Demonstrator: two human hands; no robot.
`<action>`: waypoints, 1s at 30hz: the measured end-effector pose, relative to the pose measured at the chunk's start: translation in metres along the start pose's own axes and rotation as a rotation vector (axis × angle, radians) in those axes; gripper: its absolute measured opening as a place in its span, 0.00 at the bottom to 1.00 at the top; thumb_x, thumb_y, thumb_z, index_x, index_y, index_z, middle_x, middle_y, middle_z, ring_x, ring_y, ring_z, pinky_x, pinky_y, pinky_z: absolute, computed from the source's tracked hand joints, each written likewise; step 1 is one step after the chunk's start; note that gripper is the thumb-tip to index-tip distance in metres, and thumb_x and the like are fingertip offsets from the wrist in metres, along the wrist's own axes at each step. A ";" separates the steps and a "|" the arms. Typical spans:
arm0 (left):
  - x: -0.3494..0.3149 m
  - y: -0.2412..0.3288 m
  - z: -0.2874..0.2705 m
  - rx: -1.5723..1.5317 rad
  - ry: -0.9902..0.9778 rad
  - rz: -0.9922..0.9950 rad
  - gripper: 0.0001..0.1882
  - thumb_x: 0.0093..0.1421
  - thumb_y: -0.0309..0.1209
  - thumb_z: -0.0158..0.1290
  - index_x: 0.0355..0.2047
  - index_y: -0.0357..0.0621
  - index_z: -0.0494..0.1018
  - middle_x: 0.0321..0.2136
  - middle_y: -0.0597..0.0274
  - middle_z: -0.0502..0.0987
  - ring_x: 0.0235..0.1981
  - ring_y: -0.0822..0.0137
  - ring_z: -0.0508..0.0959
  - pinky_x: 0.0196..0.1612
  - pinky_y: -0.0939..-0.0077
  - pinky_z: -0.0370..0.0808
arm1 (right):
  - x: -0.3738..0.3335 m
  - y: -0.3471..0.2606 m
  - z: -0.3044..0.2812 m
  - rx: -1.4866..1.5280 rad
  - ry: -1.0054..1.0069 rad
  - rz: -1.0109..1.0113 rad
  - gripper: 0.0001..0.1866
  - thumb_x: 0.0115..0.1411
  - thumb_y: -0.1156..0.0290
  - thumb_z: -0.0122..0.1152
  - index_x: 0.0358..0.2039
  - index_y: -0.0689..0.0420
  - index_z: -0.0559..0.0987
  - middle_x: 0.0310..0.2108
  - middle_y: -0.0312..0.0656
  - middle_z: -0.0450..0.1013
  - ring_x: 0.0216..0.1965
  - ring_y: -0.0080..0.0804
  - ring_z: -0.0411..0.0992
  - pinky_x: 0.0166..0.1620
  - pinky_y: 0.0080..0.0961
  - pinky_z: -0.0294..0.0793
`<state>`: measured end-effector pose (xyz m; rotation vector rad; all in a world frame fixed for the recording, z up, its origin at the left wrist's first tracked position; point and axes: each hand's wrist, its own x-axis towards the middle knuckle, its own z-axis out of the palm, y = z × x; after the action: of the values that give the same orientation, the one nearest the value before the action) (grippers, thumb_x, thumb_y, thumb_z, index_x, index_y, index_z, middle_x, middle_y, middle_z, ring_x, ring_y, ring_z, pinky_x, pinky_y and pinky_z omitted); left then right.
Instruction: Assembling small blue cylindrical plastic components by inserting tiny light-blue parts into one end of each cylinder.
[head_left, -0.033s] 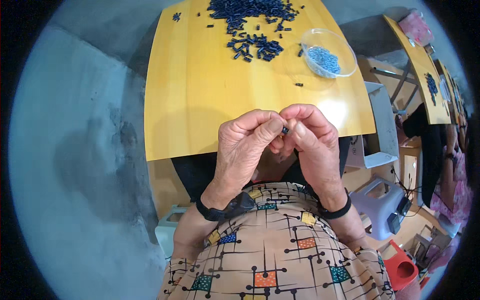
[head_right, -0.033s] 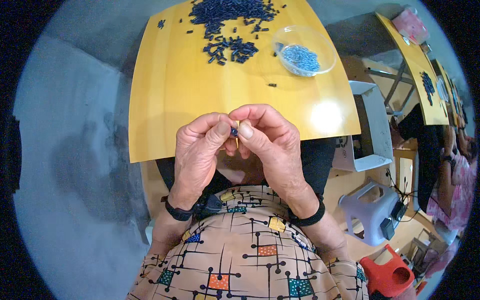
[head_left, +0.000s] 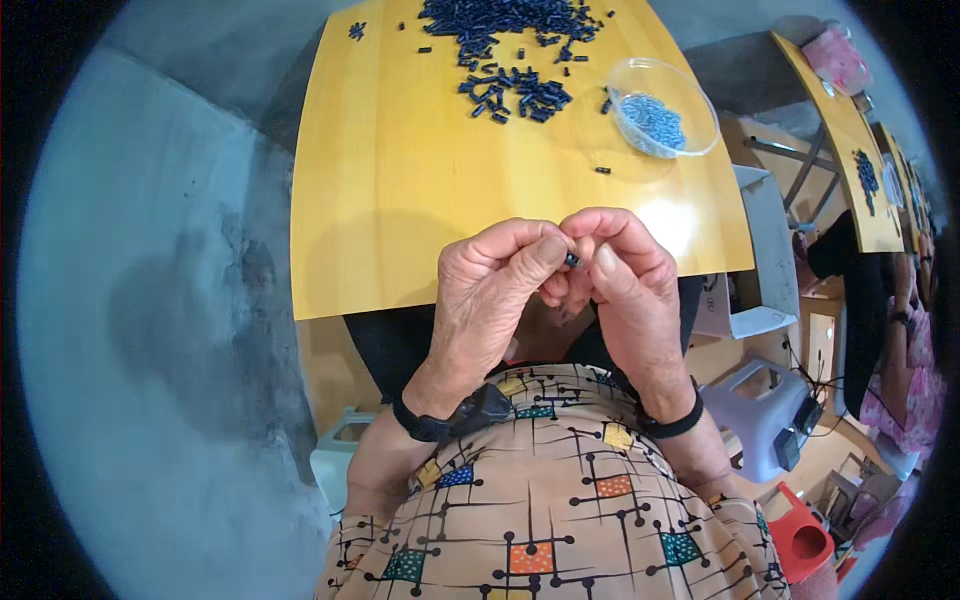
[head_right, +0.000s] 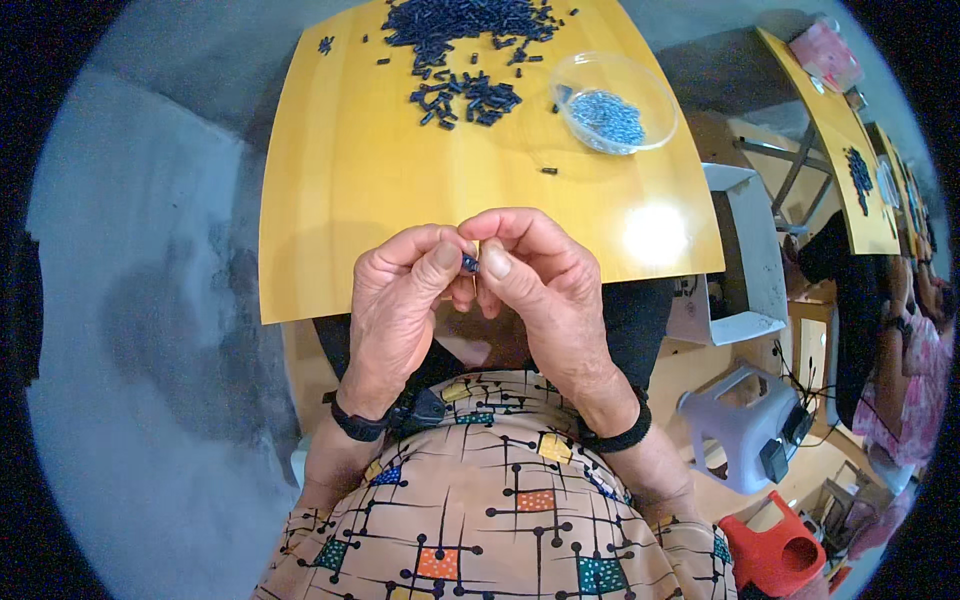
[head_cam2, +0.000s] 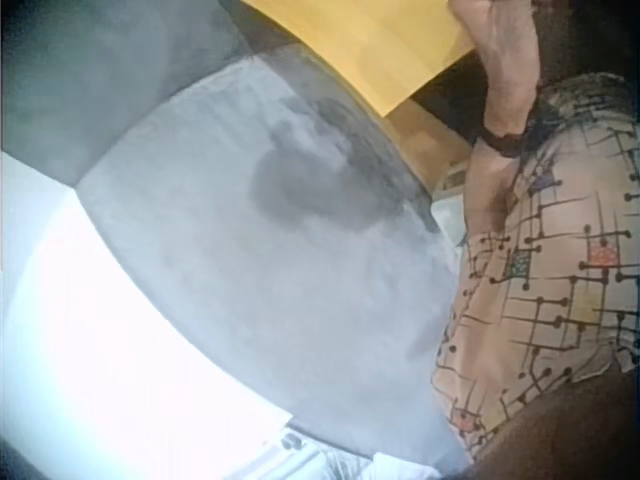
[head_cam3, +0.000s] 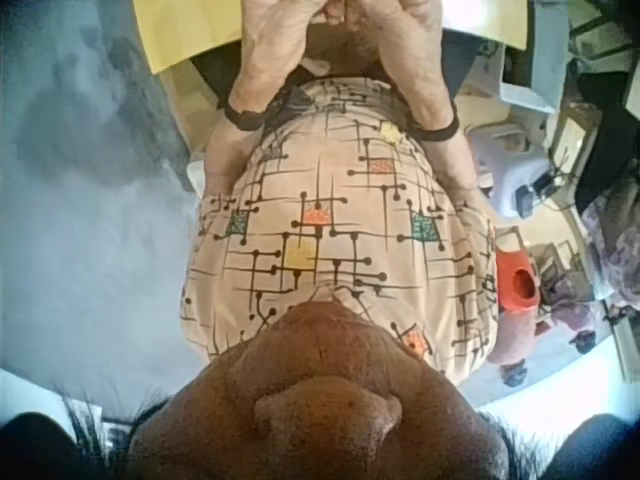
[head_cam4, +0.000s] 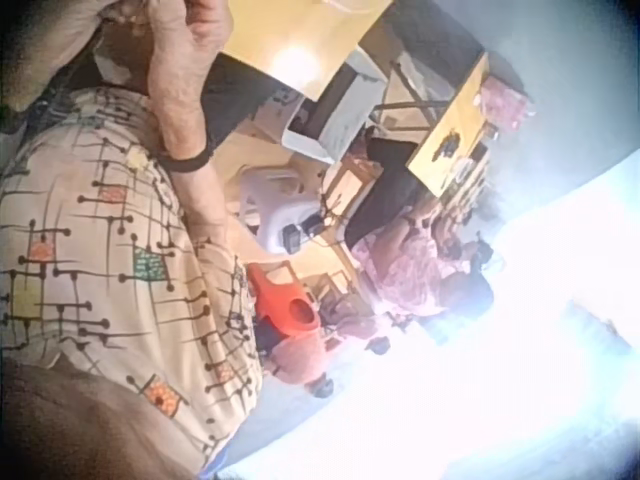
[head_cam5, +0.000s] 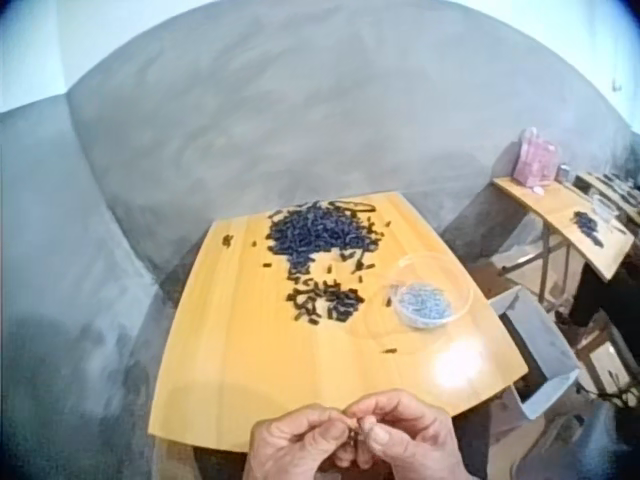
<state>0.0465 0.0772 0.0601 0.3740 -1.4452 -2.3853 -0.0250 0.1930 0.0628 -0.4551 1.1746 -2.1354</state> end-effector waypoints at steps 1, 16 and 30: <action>0.002 0.001 -0.002 0.001 0.010 -0.001 0.10 0.57 0.31 0.52 0.31 0.35 0.74 0.21 0.64 0.74 0.21 0.79 0.71 0.25 0.88 0.69 | 0.003 0.001 0.001 0.003 -0.005 0.009 0.11 0.56 0.71 0.55 0.39 0.62 0.73 0.26 0.32 0.71 0.22 0.15 0.65 0.25 0.10 0.65; 0.034 0.005 -0.007 -0.073 0.003 -0.070 0.09 0.57 0.29 0.52 0.31 0.33 0.74 0.23 0.60 0.75 0.21 0.75 0.72 0.26 0.84 0.72 | 0.035 0.014 -0.006 0.024 -0.028 -0.049 0.11 0.54 0.79 0.56 0.40 0.63 0.72 0.29 0.34 0.65 0.28 0.19 0.68 0.30 0.12 0.67; 0.058 -0.004 -0.014 -0.182 -0.035 -0.157 0.10 0.57 0.30 0.51 0.33 0.33 0.74 0.23 0.60 0.75 0.22 0.74 0.73 0.27 0.83 0.73 | 0.059 0.023 -0.026 -0.059 -0.094 -0.156 0.13 0.57 0.73 0.54 0.42 0.63 0.73 0.35 0.36 0.64 0.36 0.20 0.66 0.39 0.16 0.67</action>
<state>-0.0010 0.0440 0.0470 0.4154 -1.2414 -2.6355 -0.0744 0.1598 0.0291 -0.6866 1.1854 -2.1888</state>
